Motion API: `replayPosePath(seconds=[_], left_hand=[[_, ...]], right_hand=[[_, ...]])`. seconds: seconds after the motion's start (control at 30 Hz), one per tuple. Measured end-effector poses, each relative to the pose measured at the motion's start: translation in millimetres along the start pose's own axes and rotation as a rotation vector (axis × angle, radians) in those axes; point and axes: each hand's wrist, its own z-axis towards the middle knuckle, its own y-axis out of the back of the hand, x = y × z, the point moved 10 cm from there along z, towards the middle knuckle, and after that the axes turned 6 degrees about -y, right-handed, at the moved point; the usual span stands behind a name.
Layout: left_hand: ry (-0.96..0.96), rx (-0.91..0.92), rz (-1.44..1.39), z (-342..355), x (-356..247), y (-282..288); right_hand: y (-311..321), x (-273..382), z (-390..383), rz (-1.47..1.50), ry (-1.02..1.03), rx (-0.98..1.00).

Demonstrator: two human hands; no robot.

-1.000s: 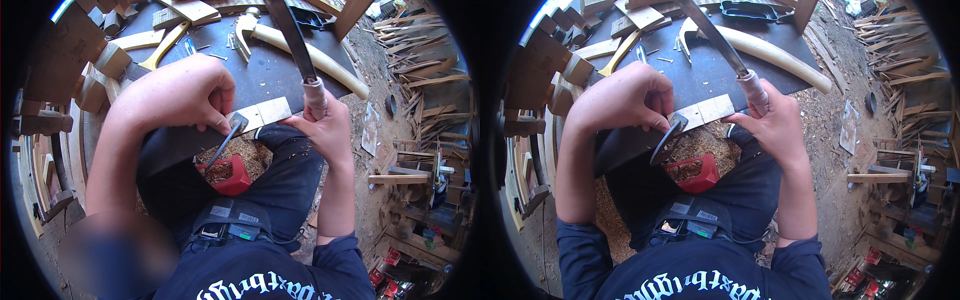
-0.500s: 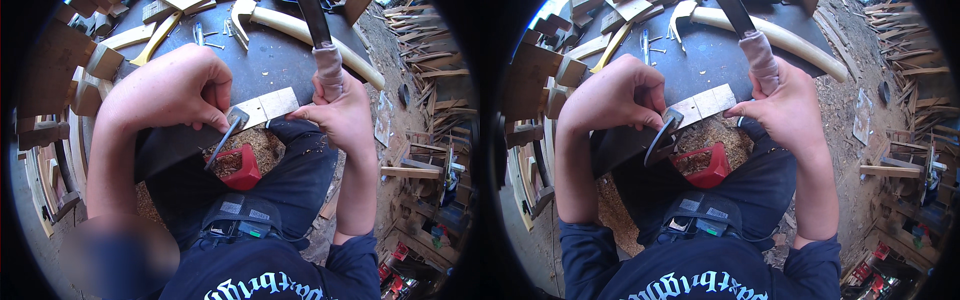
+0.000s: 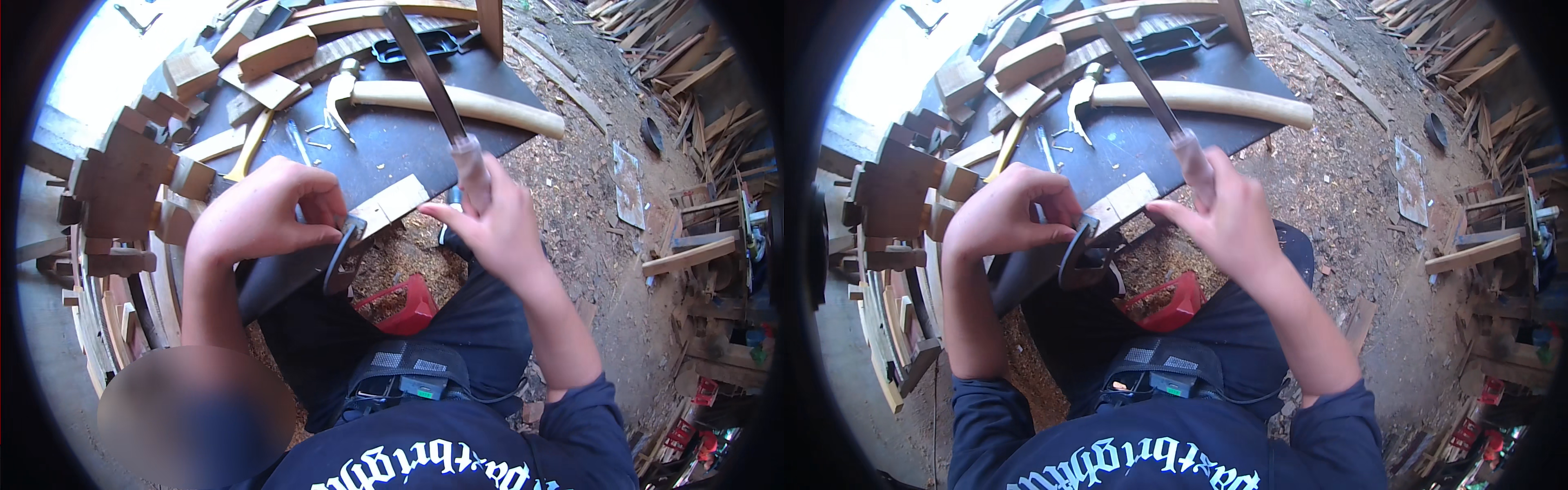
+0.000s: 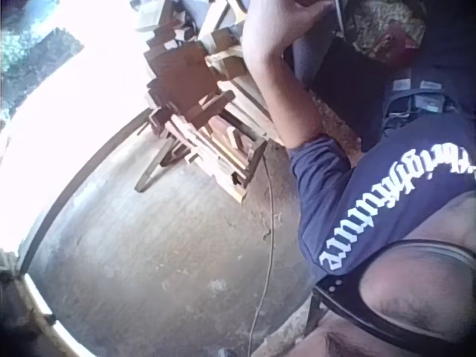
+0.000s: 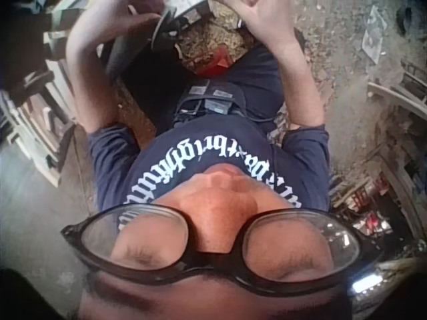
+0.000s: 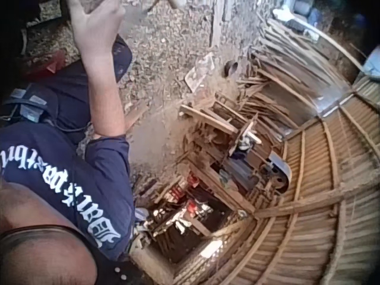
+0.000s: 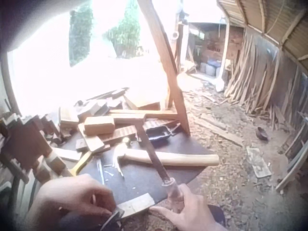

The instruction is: Marking wood with a pen and ruler, then sawing a small piece with a hand saw.

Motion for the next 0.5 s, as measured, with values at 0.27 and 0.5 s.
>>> replayPosePath(seconds=[0.27, 0.5], left_hand=[[0.012, 0.042, -0.151, 12.1, 9.9, -5.8], [-0.009, 0.013, -0.111, 9.1, 11.6, -3.1]], right_hand=[[-37.7, 18.8, -107.2, -0.075, 0.067, 0.037], [-40.3, 28.2, -107.9, -0.231, 0.083, -0.001]])
